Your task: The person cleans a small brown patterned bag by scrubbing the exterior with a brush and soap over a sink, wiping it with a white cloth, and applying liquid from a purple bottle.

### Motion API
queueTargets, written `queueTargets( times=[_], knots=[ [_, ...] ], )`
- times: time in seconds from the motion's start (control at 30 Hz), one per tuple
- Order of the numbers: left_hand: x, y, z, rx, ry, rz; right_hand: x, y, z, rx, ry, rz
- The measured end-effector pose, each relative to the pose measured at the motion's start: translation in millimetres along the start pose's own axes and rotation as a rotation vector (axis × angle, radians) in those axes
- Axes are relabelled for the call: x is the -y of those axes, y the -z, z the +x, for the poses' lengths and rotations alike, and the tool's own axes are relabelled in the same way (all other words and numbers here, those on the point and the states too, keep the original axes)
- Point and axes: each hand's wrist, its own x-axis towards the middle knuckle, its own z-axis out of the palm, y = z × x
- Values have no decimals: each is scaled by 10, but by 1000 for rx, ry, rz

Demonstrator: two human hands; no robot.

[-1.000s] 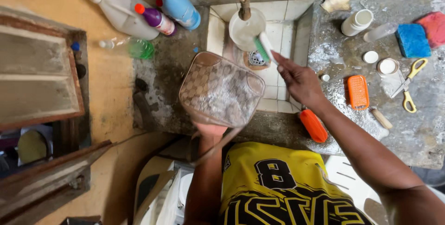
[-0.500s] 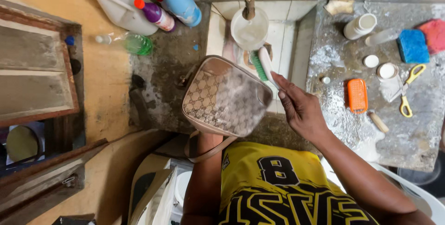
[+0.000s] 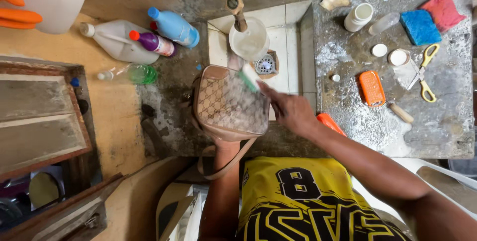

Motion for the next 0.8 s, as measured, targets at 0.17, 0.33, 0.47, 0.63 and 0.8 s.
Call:
queueTargets(
  times=[0.17,0.33,0.47,0.63,0.8],
  knots=[
    [73,50,10,-45,-4,19,143,-77,-174,104,222,-106],
    [110,3,18,-65,-12,28,231,93,-109,-116,267,-58],
    [40,5,13,-92,29,44,366,223,-30,232,105,-245],
    [63,109,-30,-281,-16,97,262,-9,-133,-25,413,-165],
    [116,258,-187,-83,18,9,80,-8,167,213,50,-398]
  ],
)
